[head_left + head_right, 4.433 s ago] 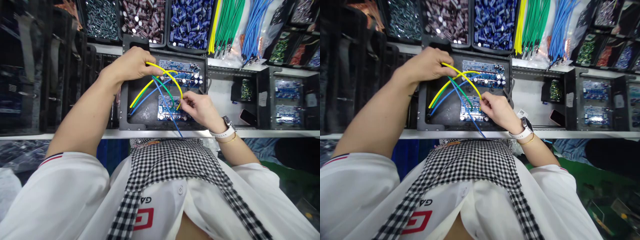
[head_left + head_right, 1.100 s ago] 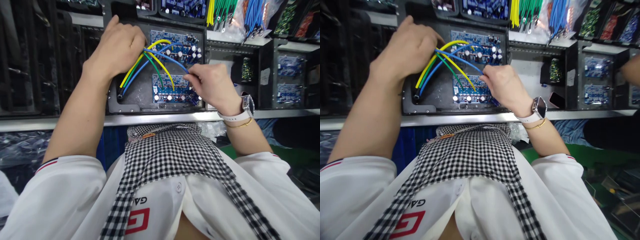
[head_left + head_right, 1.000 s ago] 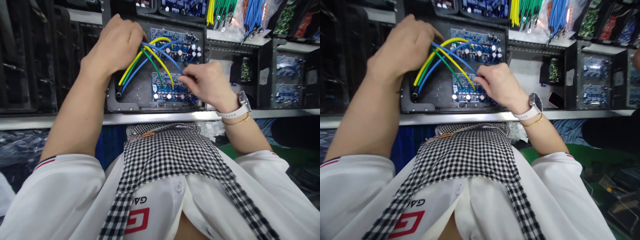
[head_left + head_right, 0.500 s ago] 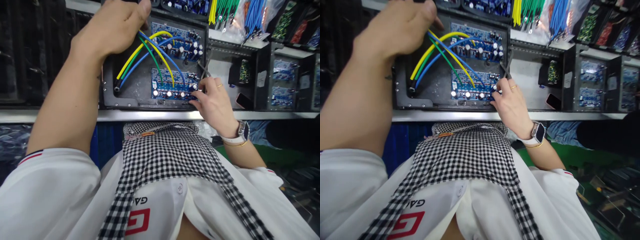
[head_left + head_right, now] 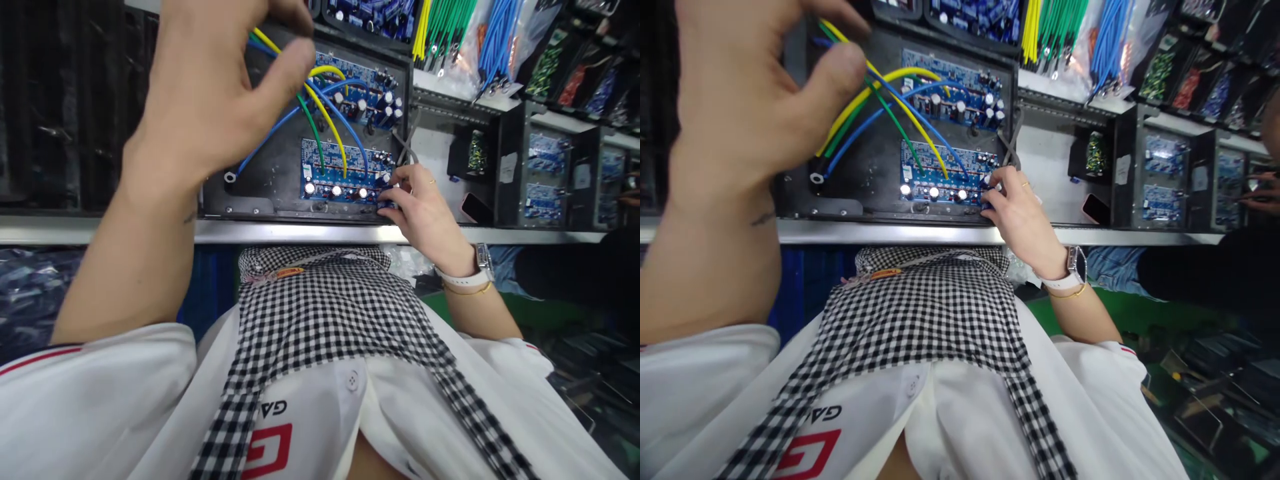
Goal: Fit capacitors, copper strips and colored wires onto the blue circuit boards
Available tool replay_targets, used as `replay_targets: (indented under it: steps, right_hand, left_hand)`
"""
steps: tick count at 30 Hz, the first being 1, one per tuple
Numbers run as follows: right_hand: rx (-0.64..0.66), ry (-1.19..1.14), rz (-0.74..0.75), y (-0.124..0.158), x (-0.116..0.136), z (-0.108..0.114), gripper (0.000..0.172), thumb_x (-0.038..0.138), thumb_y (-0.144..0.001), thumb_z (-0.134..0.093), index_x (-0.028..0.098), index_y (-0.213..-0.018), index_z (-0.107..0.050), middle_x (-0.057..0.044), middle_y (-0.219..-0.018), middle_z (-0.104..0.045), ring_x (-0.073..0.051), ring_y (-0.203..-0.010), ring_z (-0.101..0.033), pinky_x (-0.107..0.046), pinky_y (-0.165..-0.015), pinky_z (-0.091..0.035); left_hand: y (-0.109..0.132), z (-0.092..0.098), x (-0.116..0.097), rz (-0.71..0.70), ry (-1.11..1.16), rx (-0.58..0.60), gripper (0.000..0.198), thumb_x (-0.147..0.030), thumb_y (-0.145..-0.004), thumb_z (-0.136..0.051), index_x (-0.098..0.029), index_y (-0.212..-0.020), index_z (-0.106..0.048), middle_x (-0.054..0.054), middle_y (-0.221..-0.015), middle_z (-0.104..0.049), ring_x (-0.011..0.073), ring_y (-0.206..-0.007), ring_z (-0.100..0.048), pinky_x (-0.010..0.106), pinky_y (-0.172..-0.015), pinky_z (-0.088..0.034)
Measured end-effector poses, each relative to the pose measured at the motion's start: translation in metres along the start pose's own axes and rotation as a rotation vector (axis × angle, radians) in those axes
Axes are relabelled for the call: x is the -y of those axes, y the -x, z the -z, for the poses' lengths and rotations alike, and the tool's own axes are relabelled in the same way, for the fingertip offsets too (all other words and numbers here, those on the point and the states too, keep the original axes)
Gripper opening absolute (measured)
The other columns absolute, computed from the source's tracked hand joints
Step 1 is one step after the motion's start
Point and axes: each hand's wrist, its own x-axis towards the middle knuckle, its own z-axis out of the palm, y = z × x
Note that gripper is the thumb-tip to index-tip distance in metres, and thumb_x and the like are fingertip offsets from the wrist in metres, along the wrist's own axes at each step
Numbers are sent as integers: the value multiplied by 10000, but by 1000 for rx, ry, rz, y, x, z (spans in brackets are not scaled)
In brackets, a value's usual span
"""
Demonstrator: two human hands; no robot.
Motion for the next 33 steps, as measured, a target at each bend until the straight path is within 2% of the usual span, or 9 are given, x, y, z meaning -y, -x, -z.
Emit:
replay_targets:
  steps: [2, 4, 6, 10, 14, 18, 20, 25, 33]
  right_hand:
    - [-65, -84, -30, 0, 2, 6, 152, 287, -912, -644, 230, -1053, -659, -104, -1111, -583, -254, -1007, -591, -423, -873, -545]
    - [-157, -200, -91, 4, 3, 10, 168, 309, -924, -634, 237, -1074, -653, -65, -1000, -610, -202, -856, -611, -378, -787, -557]
    - [-212, -307, -142, 9, 3, 11, 176, 306, -933, -618, 241, -1095, -647, -42, -961, -634, -174, -783, -627, -353, -754, -567]
    - [-207, -367, -148, 16, 4, 8, 176, 270, -942, -577, 272, -1103, -648, -64, -1114, -671, -213, -974, -675, -381, -850, -588]
    - [-149, -156, -75, 13, 8, 6, 194, 217, -969, -519, 278, -1079, -666, -61, -1141, -697, -256, -1092, -642, -474, -966, -519]
    - [-60, 107, -1, 4, 9, 5, 229, 201, -970, -514, 269, -1130, -663, -51, -1147, -723, -295, -1082, -606, -519, -942, -456]
    - [-22, 164, 20, 0, 8, 6, 232, 207, -971, -511, 262, -1141, -660, -53, -1136, -726, -302, -1072, -592, -521, -926, -440]
    - [12, 121, 58, -7, 4, 9, 230, 217, -972, -494, 261, -1122, -662, -65, -1088, -714, -290, -1028, -576, -495, -926, -446]
    - [38, 90, 116, -11, 5, 10, 226, 224, -967, -526, 239, -1125, -686, -75, -1088, -713, -281, -1064, -582, -481, -948, -471]
  left_hand:
    - [21, -1, -5, -40, -7, -125, 471, -481, -982, -324, -232, -1287, -584, -44, -1418, -482, 261, -1397, -420, 430, -1093, -318]
    - [40, -5, -5, -19, 18, -175, 400, -429, -974, -373, -278, -1269, -598, -77, -1497, -441, 270, -1402, -424, 449, -1089, -341]
    - [56, -11, -3, 44, 58, -214, 349, -404, -967, -407, -319, -1238, -611, -106, -1505, -438, 276, -1397, -436, 471, -1097, -359]
    - [74, -23, 3, 115, 120, -279, 262, -340, -959, -479, -330, -1166, -639, -98, -1448, -501, 236, -1364, -478, 470, -1095, -404]
    - [79, -30, 4, 177, 142, -285, 253, -355, -975, -465, -357, -1153, -645, -114, -1422, -521, 218, -1352, -492, 438, -1105, -404]
    - [79, -29, 3, 211, 124, -209, 287, -389, -1009, -404, -311, -1144, -644, -80, -1370, -569, 196, -1316, -535, 407, -1121, -415]
    - [79, -29, 3, 201, 119, -173, 300, -390, -1021, -382, -283, -1126, -642, -68, -1344, -590, 182, -1291, -559, 386, -1109, -436]
    - [79, -27, 7, 147, 121, -154, 302, -367, -1037, -370, -245, -1130, -630, -51, -1350, -584, 149, -1298, -548, 319, -1108, -435]
    - [79, -28, 9, 101, 146, -155, 304, -347, -1044, -367, -214, -1135, -625, -16, -1350, -580, 155, -1290, -544, 326, -1101, -435]
